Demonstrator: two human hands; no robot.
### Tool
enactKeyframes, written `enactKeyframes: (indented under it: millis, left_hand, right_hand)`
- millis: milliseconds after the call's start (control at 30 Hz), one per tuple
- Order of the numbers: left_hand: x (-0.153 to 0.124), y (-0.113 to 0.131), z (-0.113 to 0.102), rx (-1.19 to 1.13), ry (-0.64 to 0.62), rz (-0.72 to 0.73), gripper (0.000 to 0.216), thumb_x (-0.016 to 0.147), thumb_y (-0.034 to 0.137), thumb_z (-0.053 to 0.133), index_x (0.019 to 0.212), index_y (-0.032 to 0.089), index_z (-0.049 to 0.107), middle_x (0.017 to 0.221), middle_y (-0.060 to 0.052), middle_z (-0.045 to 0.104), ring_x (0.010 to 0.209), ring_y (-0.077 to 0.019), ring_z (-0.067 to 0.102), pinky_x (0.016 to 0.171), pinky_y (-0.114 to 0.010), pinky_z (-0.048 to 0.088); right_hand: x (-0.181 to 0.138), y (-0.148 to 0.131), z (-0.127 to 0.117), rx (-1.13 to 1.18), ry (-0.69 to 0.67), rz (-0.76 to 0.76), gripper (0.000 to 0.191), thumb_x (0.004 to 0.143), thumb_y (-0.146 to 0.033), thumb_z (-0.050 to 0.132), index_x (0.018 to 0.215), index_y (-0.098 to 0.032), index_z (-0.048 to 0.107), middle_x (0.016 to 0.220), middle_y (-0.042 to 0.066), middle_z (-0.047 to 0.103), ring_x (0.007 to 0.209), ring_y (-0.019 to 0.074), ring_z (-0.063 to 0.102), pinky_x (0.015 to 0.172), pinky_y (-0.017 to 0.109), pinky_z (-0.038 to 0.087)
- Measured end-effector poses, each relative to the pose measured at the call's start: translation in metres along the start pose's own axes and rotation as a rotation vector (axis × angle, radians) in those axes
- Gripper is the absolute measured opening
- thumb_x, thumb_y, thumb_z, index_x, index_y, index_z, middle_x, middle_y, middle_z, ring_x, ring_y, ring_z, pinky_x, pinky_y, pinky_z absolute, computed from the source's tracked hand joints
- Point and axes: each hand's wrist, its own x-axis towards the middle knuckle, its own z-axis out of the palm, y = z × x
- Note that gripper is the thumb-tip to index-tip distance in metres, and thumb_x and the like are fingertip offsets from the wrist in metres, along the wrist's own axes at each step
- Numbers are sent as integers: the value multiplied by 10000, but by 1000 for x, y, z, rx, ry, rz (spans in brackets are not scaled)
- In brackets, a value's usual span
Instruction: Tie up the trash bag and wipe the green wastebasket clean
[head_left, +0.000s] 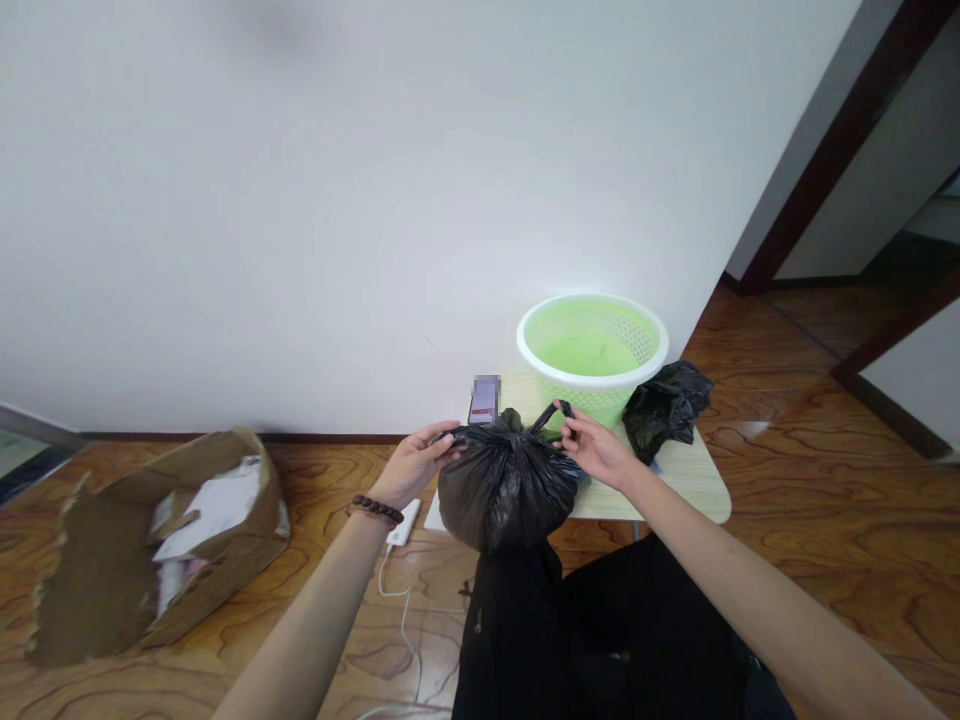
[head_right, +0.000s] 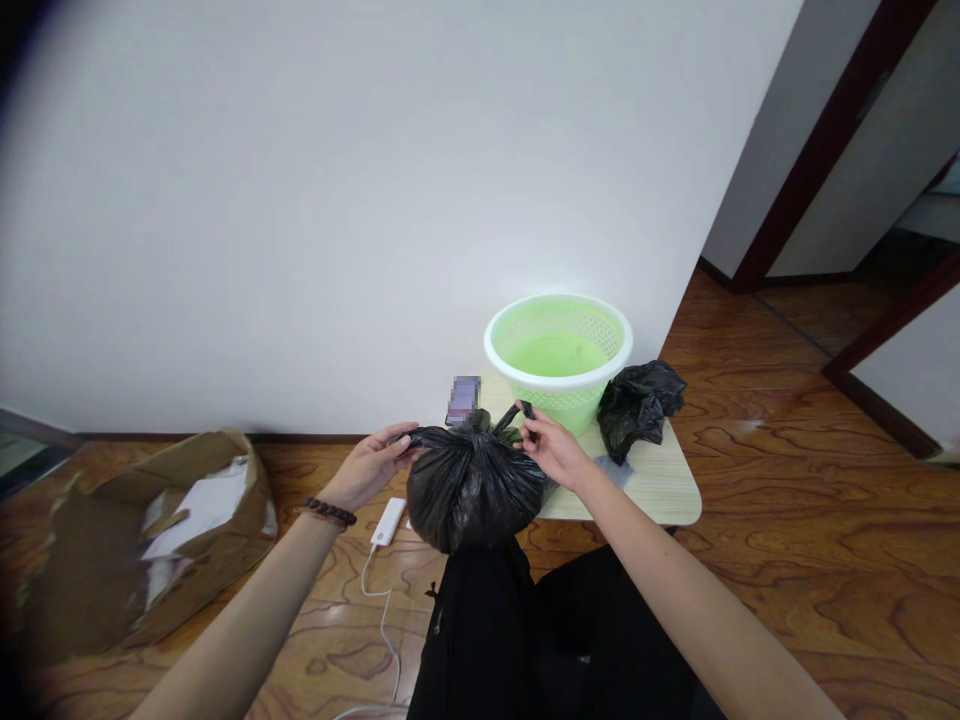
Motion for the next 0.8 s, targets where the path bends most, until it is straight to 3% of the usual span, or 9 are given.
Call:
enactKeyframes:
  millis: [133, 367, 500, 567, 667, 800]
  left_hand:
    - [-3, -1, 1, 99, -13, 36, 486, 619, 127, 738, 1086, 146, 604, 962, -90, 672, 864, -149, 634, 793, -246, 484]
    - [5, -4, 5, 319, 225, 86, 384, 676, 334, 690, 982, 108, 632, 840, -121, 690, 750, -213, 661, 613, -290, 523]
    - [5, 1, 5, 524, 296, 122, 266, 684, 379, 669, 779, 130, 666, 628, -55, 658, 483, -129, 574, 462, -215, 433]
    - [3, 4, 7, 553, 322, 172, 203, 675, 351, 681, 681, 149, 664, 568, -14, 620, 444, -94, 509, 446, -190, 385]
    - [1, 7, 14, 410, 313, 219, 168, 671, 297, 689, 604, 150, 644, 628, -5, 613, 590, -99, 530, 531, -170, 395]
    - [3, 5, 22, 12, 227, 182, 168, 706, 296, 665, 644, 152, 605, 664, 17, 590, 646, -85, 528, 606, -181, 425]
  right_hand:
    - [0, 2, -1, 9, -11, 3, 344, 749, -178, 600, 1084, -260, 596, 662, -55, 537, 504, 57, 428, 750, 250, 467]
    - [-3, -2, 1, 5, -4, 21, 286, 752, -177, 594, 1032, -226, 626, 646, -46, 531, 520, 65, 449, 770, 271, 467]
    - [-3, -3, 2, -2, -5, 11, 258, 755, -183, 593, 1008, -203, 638, 637, -43, 520, 521, 69, 446, 770, 275, 467]
    - [-3, -2, 2, -12, 1, 5, 265, 751, -177, 590, 1011, -202, 637, 643, -42, 523, 521, 71, 445, 765, 276, 468]
    - [-2, -1, 2, -18, 10, 4, 267, 746, -175, 590, 1008, -203, 636, 643, -42, 527, 517, 71, 443, 755, 275, 470]
    - [-1, 1, 1, -6, 9, 10, 262, 747, -187, 602, 1006, -211, 634, 629, -48, 518, 502, 63, 431, 748, 265, 467]
